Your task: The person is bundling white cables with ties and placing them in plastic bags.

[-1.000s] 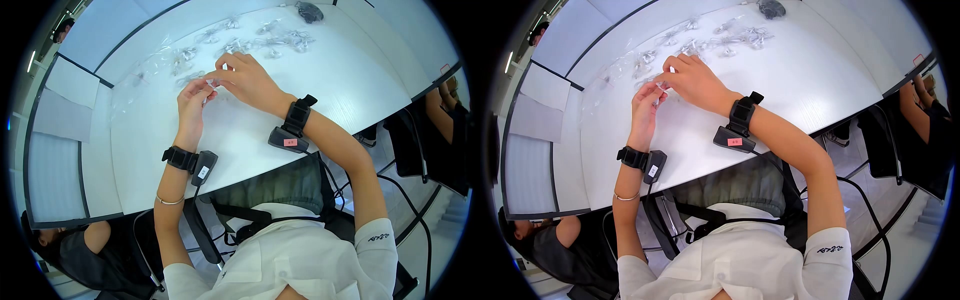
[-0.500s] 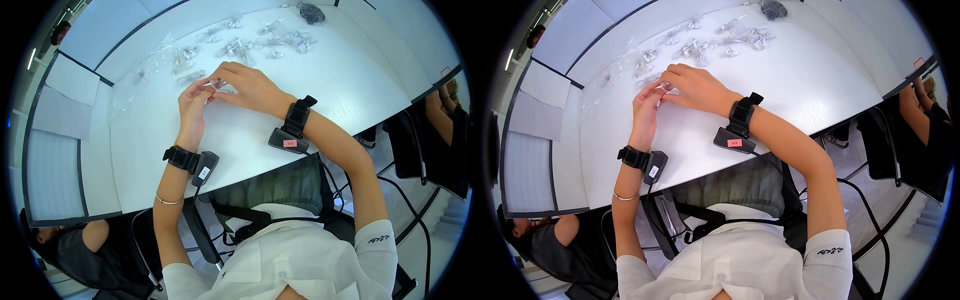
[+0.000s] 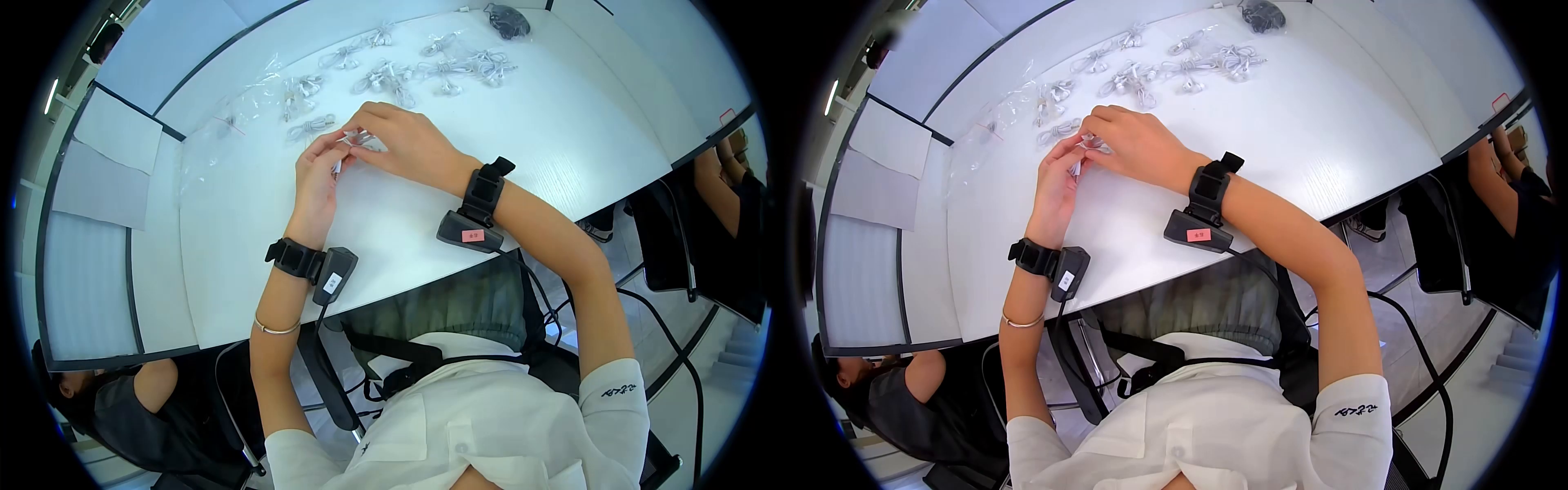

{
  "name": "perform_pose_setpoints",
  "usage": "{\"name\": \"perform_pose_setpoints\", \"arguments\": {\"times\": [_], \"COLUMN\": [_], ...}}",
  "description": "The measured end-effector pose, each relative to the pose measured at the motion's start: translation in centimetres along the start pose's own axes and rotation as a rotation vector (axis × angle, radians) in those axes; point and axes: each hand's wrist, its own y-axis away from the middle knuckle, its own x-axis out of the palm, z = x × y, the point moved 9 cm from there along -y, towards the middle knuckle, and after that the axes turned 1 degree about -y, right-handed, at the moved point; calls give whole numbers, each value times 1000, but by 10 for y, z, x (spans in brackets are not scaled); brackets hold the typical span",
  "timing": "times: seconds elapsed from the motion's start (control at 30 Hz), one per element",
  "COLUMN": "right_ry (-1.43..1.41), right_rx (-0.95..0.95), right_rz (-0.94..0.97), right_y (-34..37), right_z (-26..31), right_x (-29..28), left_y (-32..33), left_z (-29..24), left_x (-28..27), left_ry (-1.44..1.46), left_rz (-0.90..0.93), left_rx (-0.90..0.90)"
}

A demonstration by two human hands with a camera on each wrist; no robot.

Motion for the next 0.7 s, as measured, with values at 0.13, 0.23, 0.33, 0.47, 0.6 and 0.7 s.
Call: {"name": "perform_pose_setpoints", "arguments": {"times": [0.13, 0.23, 0.33, 0.47, 0.6, 0.7], "right_ry": [33, 54, 61, 78, 45, -20], "right_rx": [13, 40, 52, 52, 69, 140], "right_rz": [-27, 9, -24, -69, -68, -105], "right_y": [1, 1, 1, 0, -1, 0], "right_z": [-3, -5, -4, -4, -7, -12], "right_x": [2, 2, 3, 4, 3, 0], "left_y": [-2, 1, -2, 2, 4, 2], "left_z": [0, -1, 2, 0, -3, -4], "left_x": [1, 2, -1, 3, 5, 3], "left_ry": [-14, -20, -19, 30, 19, 25], "left_rz": [21, 7, -16, -27, -21, -26], "left_rx": [6, 22, -8, -44, -9, 20]}}
